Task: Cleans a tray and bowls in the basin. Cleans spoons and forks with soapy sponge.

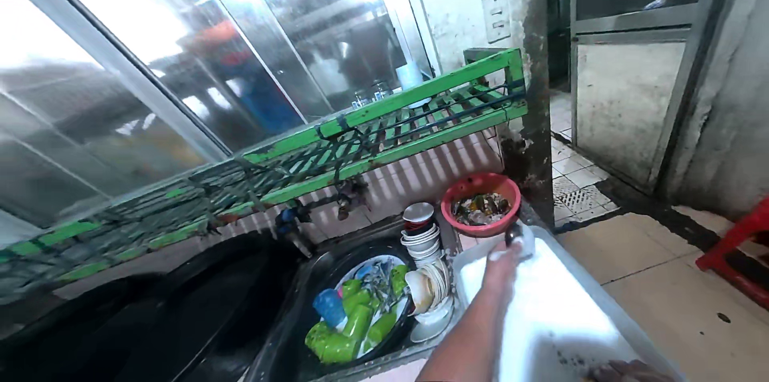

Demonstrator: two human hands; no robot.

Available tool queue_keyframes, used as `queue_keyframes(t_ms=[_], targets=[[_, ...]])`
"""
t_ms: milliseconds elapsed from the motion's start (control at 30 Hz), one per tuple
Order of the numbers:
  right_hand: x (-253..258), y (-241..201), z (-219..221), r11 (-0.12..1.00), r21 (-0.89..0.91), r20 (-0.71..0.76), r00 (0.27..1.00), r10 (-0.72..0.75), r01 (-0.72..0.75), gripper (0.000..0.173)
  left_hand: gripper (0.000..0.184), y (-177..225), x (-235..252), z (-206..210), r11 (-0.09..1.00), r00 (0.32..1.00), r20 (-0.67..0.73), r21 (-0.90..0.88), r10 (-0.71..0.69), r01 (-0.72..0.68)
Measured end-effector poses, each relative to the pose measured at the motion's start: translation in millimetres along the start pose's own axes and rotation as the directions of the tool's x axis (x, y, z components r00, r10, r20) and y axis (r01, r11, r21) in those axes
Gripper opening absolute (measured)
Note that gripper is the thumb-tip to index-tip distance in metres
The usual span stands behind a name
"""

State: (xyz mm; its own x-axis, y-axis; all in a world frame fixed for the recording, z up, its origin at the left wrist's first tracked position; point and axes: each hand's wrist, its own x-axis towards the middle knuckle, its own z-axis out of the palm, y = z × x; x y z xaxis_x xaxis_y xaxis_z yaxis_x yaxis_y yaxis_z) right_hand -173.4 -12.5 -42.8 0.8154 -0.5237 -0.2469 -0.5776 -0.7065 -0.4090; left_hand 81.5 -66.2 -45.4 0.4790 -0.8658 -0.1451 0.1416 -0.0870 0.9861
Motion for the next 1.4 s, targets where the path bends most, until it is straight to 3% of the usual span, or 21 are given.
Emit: queue_keyframes(t_ms=[133,233,300,367,433,500,600,667,767,867,900,933,967,1033,1100,1133,1200,1300,1400], targets=[[3,0,3,1.000,-0.009,0.050,0.999,0.016,-0.016,0.049,0.031,40,-4,-18,0.942,1.000,-0.019,-0.334,-0.001,-0.006],[6,0,0,0.996,0.076,0.056,0.998,0.036,-0.040,0.050,0.033,66,-10,-24,0.939,0.999,-0.009,-0.343,0.039,-0.040],[8,0,-5,0.984,0.175,0.015,0.999,0.030,-0.032,0.052,0.035,75,-16,-22,0.983,1.000,0.016,-0.183,0.020,-0.017],[11,1,-9,0.932,0.358,-0.169,0.986,0.002,0.059,0.050,0.031,79,-23,-20,0.999,0.995,0.100,0.033,0.007,-0.011],[13,-6,-17,0.854,0.503,-0.404,0.910,0.095,0.134,0.057,0.024,84,-31,-17,0.965,0.986,0.170,0.259,-0.001,-0.043],[18,-26,-34,0.772,0.624,-0.514,0.805,0.294,0.117,0.075,0.027,88,-48,-13,0.895,0.975,0.211,0.444,-0.071,-0.031],[44,-53,-47,0.710,0.666,-0.627,0.687,0.367,0.229,0.077,0.031,79,-82,-8,0.857,0.945,0.265,0.515,-0.190,0.028],[68,-62,-48,0.648,0.718,-0.605,0.688,0.400,0.255,0.077,0.030,76,-104,-6,0.874,0.943,0.277,0.485,-0.186,0.030],[98,-50,-59,0.391,0.901,-0.383,0.770,0.511,0.188,0.083,0.031,62,-113,-22,0.865,0.908,0.410,0.483,-0.085,-0.138],[110,-36,-64,0.163,0.975,-0.211,0.866,0.453,0.152,0.074,0.027,46,-111,-46,0.751,0.738,0.667,0.435,0.102,-0.497],[110,-33,-61,0.113,0.978,-0.206,0.886,0.415,0.174,0.073,0.027,44,-109,-53,0.715,0.674,0.726,0.397,0.140,-0.576],[110,-30,-57,0.062,0.975,-0.223,0.904,0.365,0.216,0.067,0.027,41,-107,-59,0.708,0.651,0.744,0.377,0.154,-0.597],[109,-26,-53,-0.013,0.963,-0.253,0.917,0.308,0.269,0.056,0.029,42,-106,-65,0.734,0.681,0.724,0.400,0.113,-0.548],[110,-20,-48,-0.177,0.924,-0.303,0.932,0.200,0.338,0.039,0.033,53,-107,-75,0.794,0.782,0.610,0.534,-0.124,-0.290],[110,-19,-50,-0.249,0.912,-0.304,0.944,0.127,0.327,0.045,0.036,55,-104,-83,0.790,0.781,0.514,0.612,-0.355,-0.044],[110,-19,-50,-0.253,0.907,-0.311,0.941,0.131,0.335,0.052,0.036,53,-102,-86,0.788,0.757,0.507,0.615,-0.411,0.016],[106,-22,-54,-0.193,0.905,-0.346,0.920,0.183,0.379,0.065,0.032,50,-96,-90,0.799,0.747,0.473,0.588,-0.467,0.126],[89,-32,-62,-0.068,0.917,-0.373,0.907,0.196,0.392,0.080,0.026,47,-93,-85,0.846,0.809,0.353,0.442,-0.470,0.299],[91,-44,-48,0.090,0.939,-0.343,0.920,0.190,0.332,0.093,0.020,50,-100,-58,0.891,0.850,0.290,0.257,-0.441,0.374]])
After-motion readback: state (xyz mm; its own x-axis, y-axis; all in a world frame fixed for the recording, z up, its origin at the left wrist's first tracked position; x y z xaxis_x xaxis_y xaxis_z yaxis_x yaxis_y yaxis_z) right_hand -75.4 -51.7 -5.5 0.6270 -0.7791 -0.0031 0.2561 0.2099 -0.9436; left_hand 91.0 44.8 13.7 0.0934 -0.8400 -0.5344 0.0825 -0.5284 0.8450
